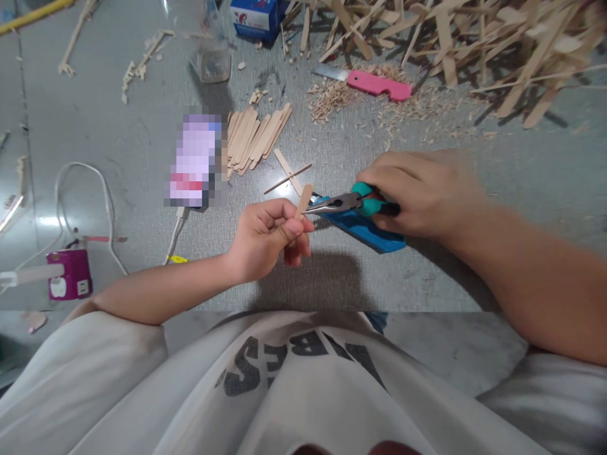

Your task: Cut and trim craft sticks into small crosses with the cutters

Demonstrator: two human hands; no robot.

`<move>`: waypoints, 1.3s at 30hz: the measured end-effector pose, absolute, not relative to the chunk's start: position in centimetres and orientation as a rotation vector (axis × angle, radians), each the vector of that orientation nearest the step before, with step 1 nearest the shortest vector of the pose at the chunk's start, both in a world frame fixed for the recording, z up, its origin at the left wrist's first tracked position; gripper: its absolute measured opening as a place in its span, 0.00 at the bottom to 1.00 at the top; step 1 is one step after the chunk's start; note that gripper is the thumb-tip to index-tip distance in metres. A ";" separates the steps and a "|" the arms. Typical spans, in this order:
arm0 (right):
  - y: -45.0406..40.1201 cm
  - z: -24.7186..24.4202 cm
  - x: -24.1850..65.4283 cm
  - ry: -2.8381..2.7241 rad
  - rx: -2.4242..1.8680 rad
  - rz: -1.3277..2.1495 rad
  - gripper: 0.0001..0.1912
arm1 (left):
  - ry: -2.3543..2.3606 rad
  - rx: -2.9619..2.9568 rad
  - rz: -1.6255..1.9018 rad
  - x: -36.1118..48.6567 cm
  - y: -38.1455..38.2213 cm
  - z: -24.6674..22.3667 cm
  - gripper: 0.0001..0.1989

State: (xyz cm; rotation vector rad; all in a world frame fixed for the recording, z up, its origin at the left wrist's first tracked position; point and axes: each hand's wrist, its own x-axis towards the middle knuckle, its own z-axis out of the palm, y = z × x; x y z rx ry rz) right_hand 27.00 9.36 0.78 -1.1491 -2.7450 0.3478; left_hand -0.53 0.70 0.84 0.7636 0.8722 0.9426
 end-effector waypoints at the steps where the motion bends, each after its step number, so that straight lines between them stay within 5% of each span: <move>1: 9.4 0.7 27.1 -2.734 -1.100 0.401 0.15 | 0.875 0.769 0.949 -0.5 0.8 0.9 0.29; 12: 9.5 3.7 27.5 -2.656 -1.008 1.210 0.11 | 0.937 0.970 0.992 -0.6 1.1 0.5 0.30; 19: 9.3 3.5 26.9 -2.534 -1.011 1.515 0.20 | 0.865 0.944 1.037 -0.4 0.8 0.5 0.28; 25: 9.4 4.8 26.9 -2.550 -0.994 1.638 0.18 | 0.937 0.955 1.042 -0.3 0.7 0.2 0.29; 30: 8.2 3.9 26.9 -2.712 -1.122 1.006 0.05 | 0.983 0.903 1.052 -0.3 0.9 0.3 0.30; 33: 7.5 2.6 26.5 -2.773 -1.151 0.435 0.12 | 0.962 0.818 1.037 -0.4 1.3 0.6 0.30; 39: 7.8 1.1 26.0 -2.742 -1.284 0.038 0.14 | 0.934 0.694 1.057 -0.3 1.0 0.9 0.29</move>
